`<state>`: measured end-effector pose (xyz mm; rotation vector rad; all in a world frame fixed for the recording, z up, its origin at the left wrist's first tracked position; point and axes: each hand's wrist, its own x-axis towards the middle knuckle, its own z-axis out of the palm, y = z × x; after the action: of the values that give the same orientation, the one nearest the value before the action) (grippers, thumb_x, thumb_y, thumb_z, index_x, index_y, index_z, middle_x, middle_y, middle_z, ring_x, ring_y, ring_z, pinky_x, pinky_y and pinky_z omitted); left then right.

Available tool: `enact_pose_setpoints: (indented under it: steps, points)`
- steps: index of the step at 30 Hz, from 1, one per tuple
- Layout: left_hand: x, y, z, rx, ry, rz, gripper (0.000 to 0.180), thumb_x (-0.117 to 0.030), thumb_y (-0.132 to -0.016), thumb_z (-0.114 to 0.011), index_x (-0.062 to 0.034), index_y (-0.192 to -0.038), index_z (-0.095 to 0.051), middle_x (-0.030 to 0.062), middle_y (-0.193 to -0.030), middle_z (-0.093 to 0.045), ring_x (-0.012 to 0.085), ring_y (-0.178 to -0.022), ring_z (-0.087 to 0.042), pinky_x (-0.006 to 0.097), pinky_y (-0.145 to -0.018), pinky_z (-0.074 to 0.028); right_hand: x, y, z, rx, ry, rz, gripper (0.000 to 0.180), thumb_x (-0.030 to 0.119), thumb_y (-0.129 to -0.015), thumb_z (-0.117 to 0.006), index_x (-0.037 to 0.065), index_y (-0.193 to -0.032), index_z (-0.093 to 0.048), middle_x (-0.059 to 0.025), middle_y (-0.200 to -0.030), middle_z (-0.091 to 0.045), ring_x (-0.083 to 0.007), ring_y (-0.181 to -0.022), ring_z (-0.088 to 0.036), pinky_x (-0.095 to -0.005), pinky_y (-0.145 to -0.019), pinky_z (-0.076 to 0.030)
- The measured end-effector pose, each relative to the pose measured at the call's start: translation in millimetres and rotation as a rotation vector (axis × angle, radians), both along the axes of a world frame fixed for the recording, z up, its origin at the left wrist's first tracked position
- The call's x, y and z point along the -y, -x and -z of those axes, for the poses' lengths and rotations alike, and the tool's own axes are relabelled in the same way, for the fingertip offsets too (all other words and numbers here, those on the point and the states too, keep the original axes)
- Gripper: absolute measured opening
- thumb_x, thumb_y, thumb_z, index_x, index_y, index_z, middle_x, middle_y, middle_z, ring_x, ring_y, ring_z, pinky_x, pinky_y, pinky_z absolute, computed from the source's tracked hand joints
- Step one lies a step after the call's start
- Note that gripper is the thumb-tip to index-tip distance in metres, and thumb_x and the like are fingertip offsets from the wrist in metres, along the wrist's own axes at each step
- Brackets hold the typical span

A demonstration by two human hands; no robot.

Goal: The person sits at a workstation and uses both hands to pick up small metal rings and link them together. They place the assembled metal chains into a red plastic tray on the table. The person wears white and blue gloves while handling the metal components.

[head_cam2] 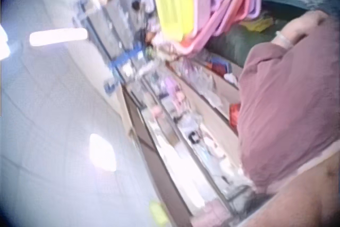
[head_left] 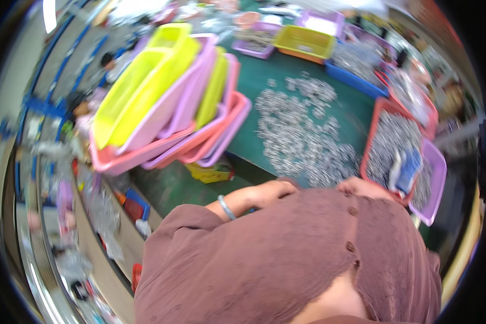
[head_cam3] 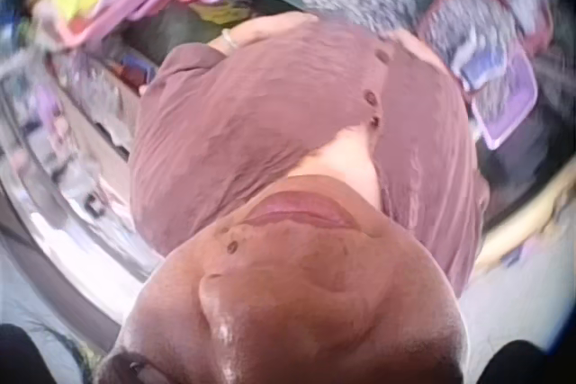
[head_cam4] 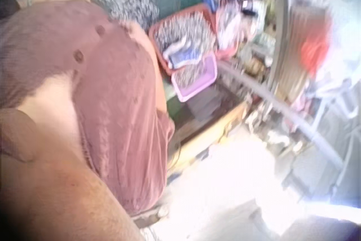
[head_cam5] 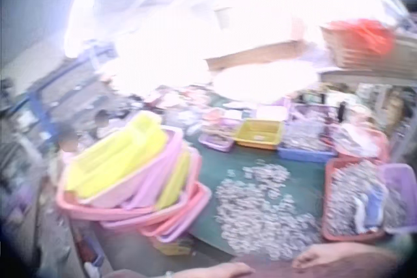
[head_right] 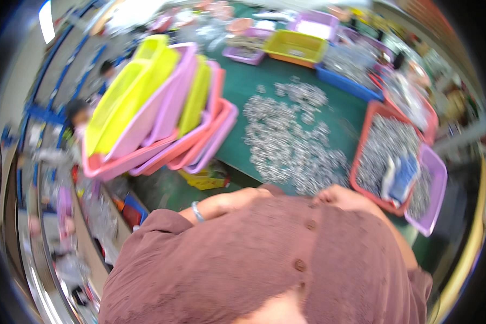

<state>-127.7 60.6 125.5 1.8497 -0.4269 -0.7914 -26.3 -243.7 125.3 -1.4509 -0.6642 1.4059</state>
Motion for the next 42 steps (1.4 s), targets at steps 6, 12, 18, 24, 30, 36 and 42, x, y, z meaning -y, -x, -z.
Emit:
enact_pose_setpoints:
  steps: [6,12,18,24,30,36,42]
  points:
    - [30,25,85,0.039,0.146,-0.37,0.029,-0.023,-0.085,-0.059,-0.0009,-0.104,-0.062,0.0203,-0.104,-0.061,0.0356,-0.101,-0.057,0.04,-0.085,-0.046,-7,16,-21,-0.218,0.125,0.264,0.019,0.01,-0.086,-0.067,-0.004,-0.099,-0.063,-0.0016,-0.088,-0.064,-0.0072,-0.078,-0.057,-0.0241,-0.07,-0.047]
    - [20,40,53,0.424,0.01,-0.255,0.031,-0.022,-0.085,-0.058,-0.0022,-0.108,-0.06,0.0195,-0.103,-0.058,0.0337,-0.099,-0.056,0.039,-0.086,-0.046,-8,29,-23,-0.145,0.13,0.431,0.019,0.011,-0.084,-0.069,-0.003,-0.096,-0.063,-0.0039,-0.088,-0.066,-0.0097,-0.076,-0.059,-0.0248,-0.069,-0.049]
    - [14,57,16,0.258,0.002,-0.309,0.025,-0.014,-0.087,-0.057,-0.0034,-0.109,-0.056,0.014,-0.106,-0.054,0.0252,-0.101,-0.053,0.033,-0.088,-0.043,5,35,-5,-0.06,-0.078,0.49,0.02,0.015,-0.091,-0.062,-0.005,-0.095,-0.062,-0.0045,-0.086,-0.066,-0.0093,-0.075,-0.059,-0.0245,-0.067,-0.049]
    - [23,52,37,0.219,0.026,-0.349,0.027,-0.017,-0.086,-0.061,-0.0022,-0.108,-0.055,0.0122,-0.106,-0.055,0.0231,-0.098,-0.055,0.032,-0.086,-0.044,6,39,-12,-0.001,-0.157,0.475,0.023,0.017,-0.092,-0.061,-0.005,-0.094,-0.062,-0.0042,-0.085,-0.065,-0.009,-0.074,-0.059,-0.0237,-0.065,-0.048]
    - [13,62,35,0.234,-0.023,-0.353,0.031,-0.02,-0.084,-0.065,-0.0018,-0.108,-0.057,0.012,-0.103,-0.058,0.0223,-0.093,-0.058,0.033,-0.082,-0.047,13,45,-6,0.018,-0.144,0.496,0.019,0.016,-0.092,-0.061,-0.003,-0.095,-0.062,-0.0034,-0.082,-0.065,-0.0083,-0.071,-0.058,-0.0229,-0.063,-0.047]
    - [17,66,52,0.247,0.021,-0.404,0.031,-0.023,-0.085,-0.064,-0.0013,-0.106,-0.058,0.0124,-0.099,-0.059,0.0235,-0.089,-0.058,0.034,-0.078,-0.048,16,42,0,0.022,-0.124,0.499,0.015,0.014,-0.091,-0.061,-0.001,-0.097,-0.062,-0.0024,-0.079,-0.063,-0.0076,-0.067,-0.056,-0.0219,-0.06,-0.045]
    - [27,60,53,0.316,0.139,-0.446,0.033,-0.024,-0.083,-0.066,-0.0004,-0.105,-0.059,0.0117,-0.1,-0.061,0.0255,-0.091,-0.059,0.037,-0.08,-0.047,19,40,8,0.024,-0.097,0.526,0.012,0.011,-0.091,-0.061,0.002,-0.098,-0.061,-0.0013,-0.076,-0.062,-0.0068,-0.063,-0.055,-0.0208,-0.057,-0.044]
